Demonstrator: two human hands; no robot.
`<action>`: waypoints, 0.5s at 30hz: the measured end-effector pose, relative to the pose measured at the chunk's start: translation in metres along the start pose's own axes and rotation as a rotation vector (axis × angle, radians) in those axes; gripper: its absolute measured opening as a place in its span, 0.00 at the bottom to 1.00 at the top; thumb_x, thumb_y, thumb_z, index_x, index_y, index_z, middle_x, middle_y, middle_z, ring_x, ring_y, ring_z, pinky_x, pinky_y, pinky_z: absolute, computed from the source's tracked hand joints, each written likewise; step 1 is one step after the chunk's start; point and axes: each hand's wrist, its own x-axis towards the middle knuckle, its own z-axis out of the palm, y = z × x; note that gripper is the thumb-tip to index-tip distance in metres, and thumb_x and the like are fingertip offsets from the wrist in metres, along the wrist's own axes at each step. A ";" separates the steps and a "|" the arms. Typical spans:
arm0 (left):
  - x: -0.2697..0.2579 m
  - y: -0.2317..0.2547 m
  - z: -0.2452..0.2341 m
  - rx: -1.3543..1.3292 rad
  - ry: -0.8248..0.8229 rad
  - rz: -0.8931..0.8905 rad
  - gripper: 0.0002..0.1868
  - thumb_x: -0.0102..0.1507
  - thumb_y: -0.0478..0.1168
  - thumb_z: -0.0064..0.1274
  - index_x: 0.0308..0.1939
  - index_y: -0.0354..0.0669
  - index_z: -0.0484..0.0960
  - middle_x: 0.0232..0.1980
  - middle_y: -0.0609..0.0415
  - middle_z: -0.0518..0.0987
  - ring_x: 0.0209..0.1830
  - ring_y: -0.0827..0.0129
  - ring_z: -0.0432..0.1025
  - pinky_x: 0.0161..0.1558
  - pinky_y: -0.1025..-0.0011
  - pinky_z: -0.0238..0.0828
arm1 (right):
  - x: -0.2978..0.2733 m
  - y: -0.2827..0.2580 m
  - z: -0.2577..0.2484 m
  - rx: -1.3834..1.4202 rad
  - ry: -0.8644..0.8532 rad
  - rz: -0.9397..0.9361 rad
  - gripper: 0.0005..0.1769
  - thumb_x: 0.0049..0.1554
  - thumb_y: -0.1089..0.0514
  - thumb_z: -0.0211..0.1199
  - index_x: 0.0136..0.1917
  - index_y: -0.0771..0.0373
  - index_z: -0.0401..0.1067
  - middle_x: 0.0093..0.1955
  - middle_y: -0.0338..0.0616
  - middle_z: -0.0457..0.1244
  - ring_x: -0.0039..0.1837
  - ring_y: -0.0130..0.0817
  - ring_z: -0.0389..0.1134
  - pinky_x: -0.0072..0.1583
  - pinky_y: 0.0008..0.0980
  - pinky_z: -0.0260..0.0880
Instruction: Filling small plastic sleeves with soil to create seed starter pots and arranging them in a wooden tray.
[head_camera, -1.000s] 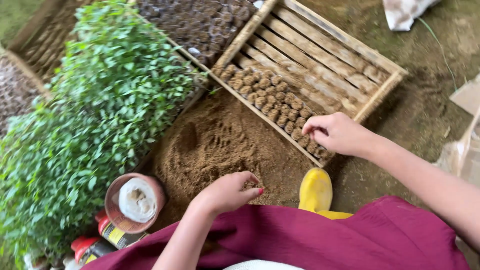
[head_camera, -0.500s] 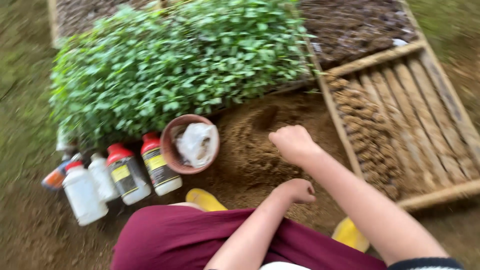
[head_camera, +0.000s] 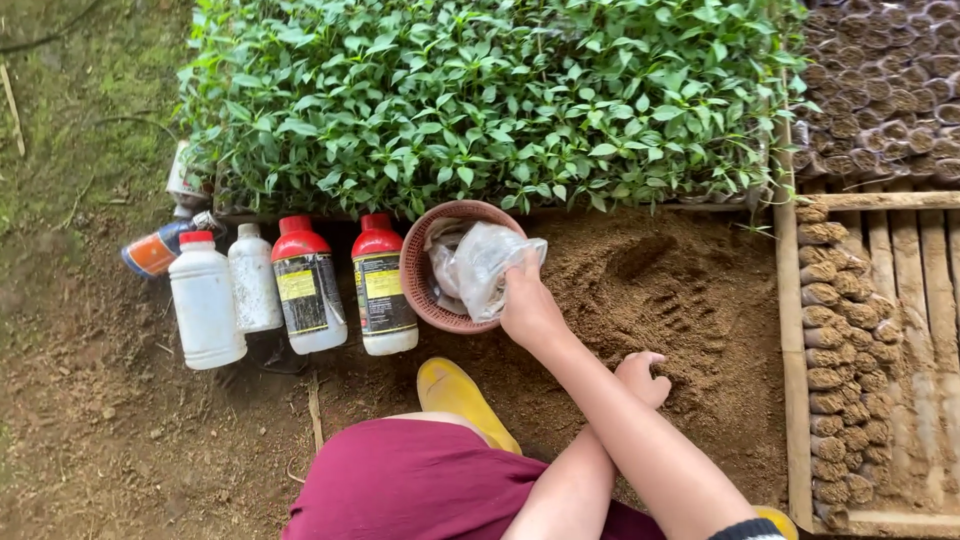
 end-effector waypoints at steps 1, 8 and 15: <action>0.001 0.000 -0.002 -0.070 0.043 -0.010 0.13 0.59 0.54 0.50 0.39 0.55 0.82 0.36 0.57 0.79 0.36 0.64 0.68 0.38 0.66 0.60 | 0.002 0.006 0.006 -0.005 -0.010 -0.001 0.18 0.55 0.71 0.54 0.60 0.75 0.64 0.82 0.72 0.34 0.59 0.70 0.68 0.62 0.61 0.72; 0.009 0.013 0.004 -0.511 0.293 -0.039 0.09 0.60 0.54 0.51 0.35 0.59 0.80 0.30 0.61 0.76 0.27 0.71 0.63 0.30 0.73 0.53 | -0.031 0.040 -0.035 0.399 0.203 -0.093 0.13 0.58 0.61 0.60 0.55 0.63 0.76 0.39 0.54 0.66 0.41 0.41 0.61 0.45 0.34 0.59; 0.022 0.033 0.055 -0.923 0.458 -0.090 0.07 0.62 0.54 0.52 0.31 0.63 0.77 0.24 0.66 0.73 0.17 0.78 0.58 0.22 0.80 0.46 | -0.048 0.162 -0.076 0.983 0.345 0.071 0.14 0.53 0.65 0.68 0.54 0.64 0.80 0.27 0.47 0.66 0.25 0.23 0.62 0.29 0.17 0.61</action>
